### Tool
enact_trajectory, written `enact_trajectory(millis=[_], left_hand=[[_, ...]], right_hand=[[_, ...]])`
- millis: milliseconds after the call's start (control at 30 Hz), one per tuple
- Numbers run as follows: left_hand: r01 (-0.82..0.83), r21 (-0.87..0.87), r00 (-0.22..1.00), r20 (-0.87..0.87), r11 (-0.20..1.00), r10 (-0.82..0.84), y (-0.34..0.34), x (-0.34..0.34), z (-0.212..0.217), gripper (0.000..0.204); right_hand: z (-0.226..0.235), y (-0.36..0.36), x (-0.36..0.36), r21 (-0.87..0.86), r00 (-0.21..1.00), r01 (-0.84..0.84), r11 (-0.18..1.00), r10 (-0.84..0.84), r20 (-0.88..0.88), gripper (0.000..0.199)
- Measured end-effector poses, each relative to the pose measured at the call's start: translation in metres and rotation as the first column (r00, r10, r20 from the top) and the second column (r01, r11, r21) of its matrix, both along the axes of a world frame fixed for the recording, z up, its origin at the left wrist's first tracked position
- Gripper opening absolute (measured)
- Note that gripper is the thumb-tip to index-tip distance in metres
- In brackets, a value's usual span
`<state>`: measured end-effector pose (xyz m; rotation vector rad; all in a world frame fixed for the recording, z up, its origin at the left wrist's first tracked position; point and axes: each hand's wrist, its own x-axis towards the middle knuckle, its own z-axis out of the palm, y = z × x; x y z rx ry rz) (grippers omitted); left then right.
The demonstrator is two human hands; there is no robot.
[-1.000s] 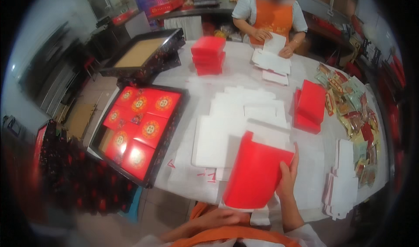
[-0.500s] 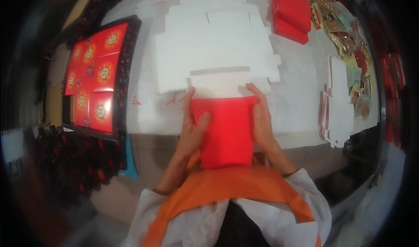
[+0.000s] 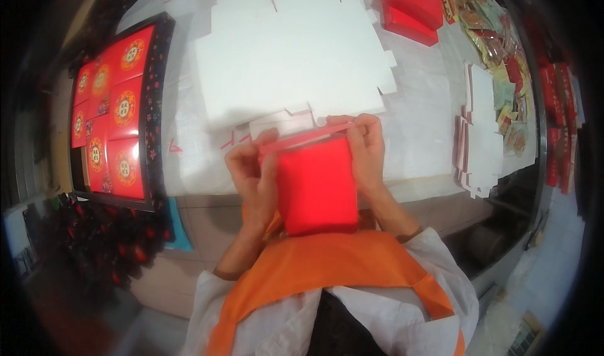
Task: The person assembles small red boxes by folding white cardboard pieces and inserting them into red plastic shells. The person repeatedly picks up a white cardboard piece, folds it, and places it into a red shell, then stacks the completed box on the table.
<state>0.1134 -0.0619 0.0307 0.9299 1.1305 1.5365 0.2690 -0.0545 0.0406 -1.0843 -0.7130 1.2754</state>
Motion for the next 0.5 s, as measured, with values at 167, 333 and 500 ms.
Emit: enact_trajectory(millis=[167,333,500], left_hand=[[0.112,-0.108,0.97,-0.203,0.988,-0.132,0.009,-0.006,0.013,0.013],[0.157,-0.192,0.927,-0.31,0.969,-0.212,0.011,-0.009,0.023,0.01],[0.157,-0.125,0.961,-0.208,0.98,-0.18,0.011,-0.009,0.012,0.006]], right_hand=[[0.003,-0.002,0.0,0.024,0.999,-0.035,0.999,0.035,0.006,0.016],[0.008,0.001,0.001,-0.015,0.989,-0.121,0.993,0.122,0.086,0.012],[0.007,0.001,0.005,0.004,0.986,-0.148,0.989,0.147,0.073,0.009]])
